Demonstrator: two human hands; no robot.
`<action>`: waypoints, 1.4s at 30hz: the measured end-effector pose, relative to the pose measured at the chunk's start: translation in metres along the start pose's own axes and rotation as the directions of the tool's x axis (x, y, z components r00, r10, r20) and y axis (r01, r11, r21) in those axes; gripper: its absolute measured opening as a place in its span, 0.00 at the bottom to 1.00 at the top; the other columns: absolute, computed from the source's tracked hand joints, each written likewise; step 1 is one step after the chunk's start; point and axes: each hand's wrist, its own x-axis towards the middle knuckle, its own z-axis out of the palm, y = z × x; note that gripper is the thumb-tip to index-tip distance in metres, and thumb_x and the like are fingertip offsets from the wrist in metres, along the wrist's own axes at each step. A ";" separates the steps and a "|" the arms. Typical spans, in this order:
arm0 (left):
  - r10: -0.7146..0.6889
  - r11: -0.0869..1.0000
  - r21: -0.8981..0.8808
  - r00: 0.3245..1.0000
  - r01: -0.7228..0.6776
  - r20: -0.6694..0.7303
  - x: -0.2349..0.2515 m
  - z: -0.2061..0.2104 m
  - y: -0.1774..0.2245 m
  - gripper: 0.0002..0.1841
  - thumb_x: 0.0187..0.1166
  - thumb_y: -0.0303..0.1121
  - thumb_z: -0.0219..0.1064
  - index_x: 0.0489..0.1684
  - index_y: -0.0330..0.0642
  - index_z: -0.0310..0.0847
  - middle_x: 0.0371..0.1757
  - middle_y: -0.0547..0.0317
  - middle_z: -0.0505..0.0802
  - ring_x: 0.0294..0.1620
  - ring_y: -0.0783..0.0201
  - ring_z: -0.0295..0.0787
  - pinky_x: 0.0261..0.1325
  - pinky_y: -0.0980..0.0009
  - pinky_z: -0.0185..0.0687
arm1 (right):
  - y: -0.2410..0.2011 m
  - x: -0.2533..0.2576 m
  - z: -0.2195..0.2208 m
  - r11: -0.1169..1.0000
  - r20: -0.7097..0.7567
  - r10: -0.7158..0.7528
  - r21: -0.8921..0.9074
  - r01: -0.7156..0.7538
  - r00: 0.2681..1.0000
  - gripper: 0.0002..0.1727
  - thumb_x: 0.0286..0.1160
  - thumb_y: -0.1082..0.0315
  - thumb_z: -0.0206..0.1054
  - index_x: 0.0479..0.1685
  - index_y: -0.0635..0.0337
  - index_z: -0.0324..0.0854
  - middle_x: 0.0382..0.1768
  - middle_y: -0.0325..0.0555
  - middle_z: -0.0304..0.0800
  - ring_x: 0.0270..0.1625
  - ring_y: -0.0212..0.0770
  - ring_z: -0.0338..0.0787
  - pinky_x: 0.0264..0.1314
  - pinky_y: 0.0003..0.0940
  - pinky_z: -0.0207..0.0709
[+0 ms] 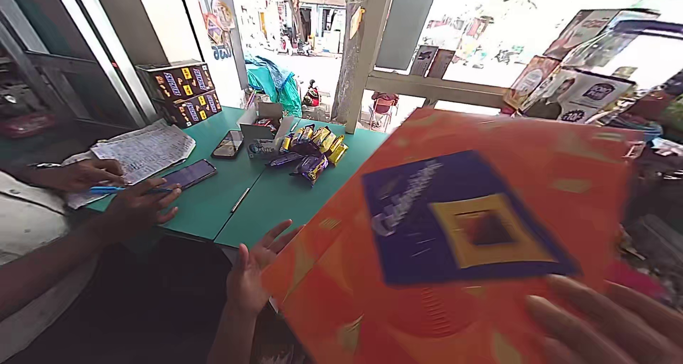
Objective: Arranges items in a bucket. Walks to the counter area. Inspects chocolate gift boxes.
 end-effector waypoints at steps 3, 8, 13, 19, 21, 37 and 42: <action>-0.221 0.975 0.031 0.975 0.222 -0.006 -0.018 -0.011 0.016 0.46 0.62 0.80 0.57 0.65 0.50 0.89 0.57 0.57 0.96 0.58 0.65 0.94 0.61 0.65 0.89 | -0.001 0.030 0.037 0.954 -0.005 -0.243 0.178 0.240 0.970 0.07 0.92 0.67 0.50 0.59 0.46 0.68 0.68 0.36 0.80 0.83 0.38 0.69 0.87 0.41 0.53; -0.392 0.919 0.036 0.920 0.392 0.014 -0.051 -0.020 -0.001 0.26 0.69 0.54 0.77 0.62 0.52 0.86 0.54 0.65 0.96 0.55 0.70 0.94 0.61 0.69 0.88 | 0.000 0.053 0.095 0.878 -0.044 -0.329 0.354 0.322 0.943 0.12 0.93 0.68 0.50 0.66 0.44 0.68 0.72 0.37 0.82 0.86 0.42 0.70 0.89 0.52 0.54; -0.435 0.899 -0.131 0.885 0.417 -0.167 -0.064 -0.009 -0.024 0.32 0.69 0.38 0.80 0.69 0.41 0.68 0.50 0.56 0.95 0.51 0.61 0.96 0.58 0.61 0.92 | -0.023 0.025 0.116 0.608 0.058 0.518 0.677 -0.415 0.854 0.31 0.88 0.58 0.53 0.84 0.69 0.60 0.83 0.65 0.67 0.85 0.45 0.69 0.86 0.40 0.63; -0.417 0.905 -0.090 0.831 0.415 -0.368 -0.058 0.012 -0.015 0.26 0.65 0.31 0.76 0.62 0.43 0.71 0.42 0.58 0.97 0.42 0.66 0.97 0.50 0.67 0.94 | -0.067 0.010 0.104 -0.661 0.673 0.707 0.738 -0.133 0.217 0.29 0.94 0.59 0.34 0.50 0.48 0.88 0.40 0.26 0.99 0.44 0.17 0.94 0.48 0.16 0.88; -0.422 0.904 -0.114 0.821 0.411 -0.386 -0.059 0.006 -0.014 0.24 0.70 0.30 0.71 0.65 0.40 0.71 0.43 0.55 0.96 0.43 0.64 0.97 0.51 0.66 0.94 | -0.055 0.009 0.094 -0.753 0.787 0.572 0.616 -0.233 0.232 0.31 0.94 0.49 0.29 0.60 0.46 0.83 0.45 0.28 0.98 0.47 0.21 0.95 0.50 0.21 0.90; -0.195 0.963 0.135 0.948 0.234 -0.251 -0.077 0.022 -0.011 0.16 0.75 0.35 0.71 0.61 0.62 0.85 0.49 0.74 0.97 0.47 0.78 0.94 0.55 0.77 0.90 | -0.082 -0.005 0.095 -0.796 0.893 0.403 0.449 -0.406 0.198 0.23 0.90 0.55 0.44 0.79 0.53 0.59 0.54 0.29 0.91 0.55 0.21 0.91 0.61 0.21 0.86; -0.138 0.974 0.152 0.973 0.167 -0.182 -0.072 0.053 -0.008 0.21 0.77 0.21 0.60 0.65 0.50 0.66 0.55 0.78 0.95 0.57 0.78 0.92 0.65 0.74 0.86 | -0.085 0.005 0.073 -0.824 0.829 0.500 0.544 -0.158 0.248 0.28 0.96 0.56 0.31 0.50 0.41 0.83 0.42 0.21 0.98 0.49 0.16 0.93 0.57 0.17 0.86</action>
